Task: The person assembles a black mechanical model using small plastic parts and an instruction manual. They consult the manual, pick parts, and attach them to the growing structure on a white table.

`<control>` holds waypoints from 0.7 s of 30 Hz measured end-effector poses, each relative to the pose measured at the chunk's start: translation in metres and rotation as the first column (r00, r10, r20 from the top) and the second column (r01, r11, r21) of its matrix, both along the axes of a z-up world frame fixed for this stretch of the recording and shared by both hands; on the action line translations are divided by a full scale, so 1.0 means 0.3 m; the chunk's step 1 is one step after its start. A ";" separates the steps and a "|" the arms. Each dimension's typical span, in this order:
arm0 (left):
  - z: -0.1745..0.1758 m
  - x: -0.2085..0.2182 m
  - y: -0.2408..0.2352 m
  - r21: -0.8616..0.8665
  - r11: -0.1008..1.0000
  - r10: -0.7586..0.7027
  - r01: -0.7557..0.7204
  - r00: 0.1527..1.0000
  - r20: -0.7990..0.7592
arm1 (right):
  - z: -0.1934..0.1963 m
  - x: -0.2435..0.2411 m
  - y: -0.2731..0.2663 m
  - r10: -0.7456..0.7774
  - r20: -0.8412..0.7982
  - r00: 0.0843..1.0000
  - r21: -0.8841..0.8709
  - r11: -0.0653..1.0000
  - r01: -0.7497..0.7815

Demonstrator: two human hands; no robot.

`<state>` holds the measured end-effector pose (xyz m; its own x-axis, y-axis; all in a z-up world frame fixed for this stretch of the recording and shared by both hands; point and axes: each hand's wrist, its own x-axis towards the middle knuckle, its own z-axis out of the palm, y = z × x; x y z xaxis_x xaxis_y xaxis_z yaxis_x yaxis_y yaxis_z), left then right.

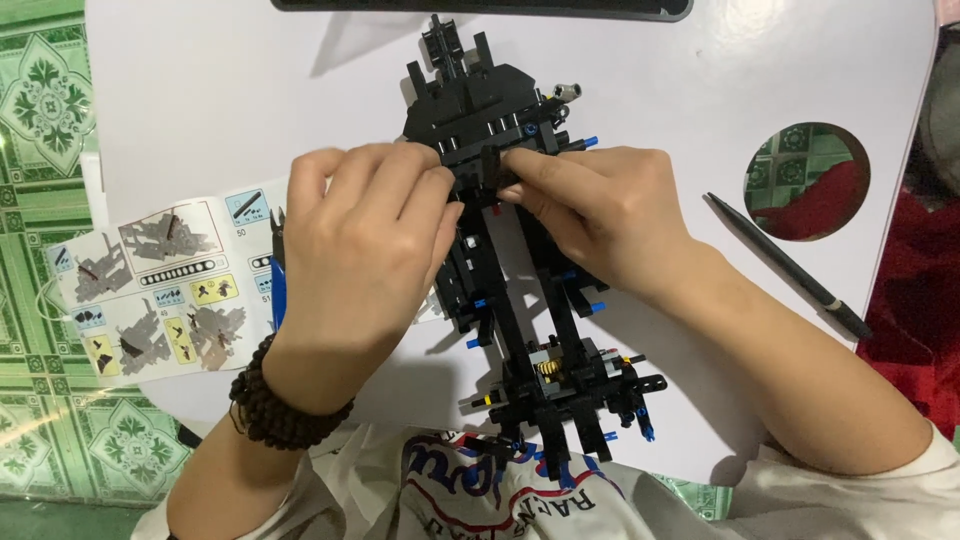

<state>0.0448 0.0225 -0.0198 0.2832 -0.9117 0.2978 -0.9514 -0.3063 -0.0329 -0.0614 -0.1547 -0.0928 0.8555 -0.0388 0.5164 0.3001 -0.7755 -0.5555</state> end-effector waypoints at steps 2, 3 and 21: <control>0.015 -0.006 0.003 0.010 1.000 0.015 -0.014 0.999 -0.033 | 0.001 -0.008 0.002 -0.009 -0.003 1.000 -0.007 1.000 0.009; 0.030 -0.007 0.003 -0.004 1.000 0.003 -0.004 0.997 -0.074 | 0.004 -0.011 0.000 -0.049 0.059 0.997 -0.115 0.992 0.056; -0.006 0.117 0.082 -0.150 0.988 -0.088 -0.021 0.731 -0.676 | 0.010 -0.026 -0.018 -0.070 0.082 0.994 -0.259 0.962 0.089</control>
<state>0.0798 0.0470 -0.0216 0.4289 -0.8891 0.1602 -0.7120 -0.2235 0.6656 -0.0691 -0.1600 -0.0899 0.8158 0.0392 0.5770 0.2628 -0.9139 -0.3094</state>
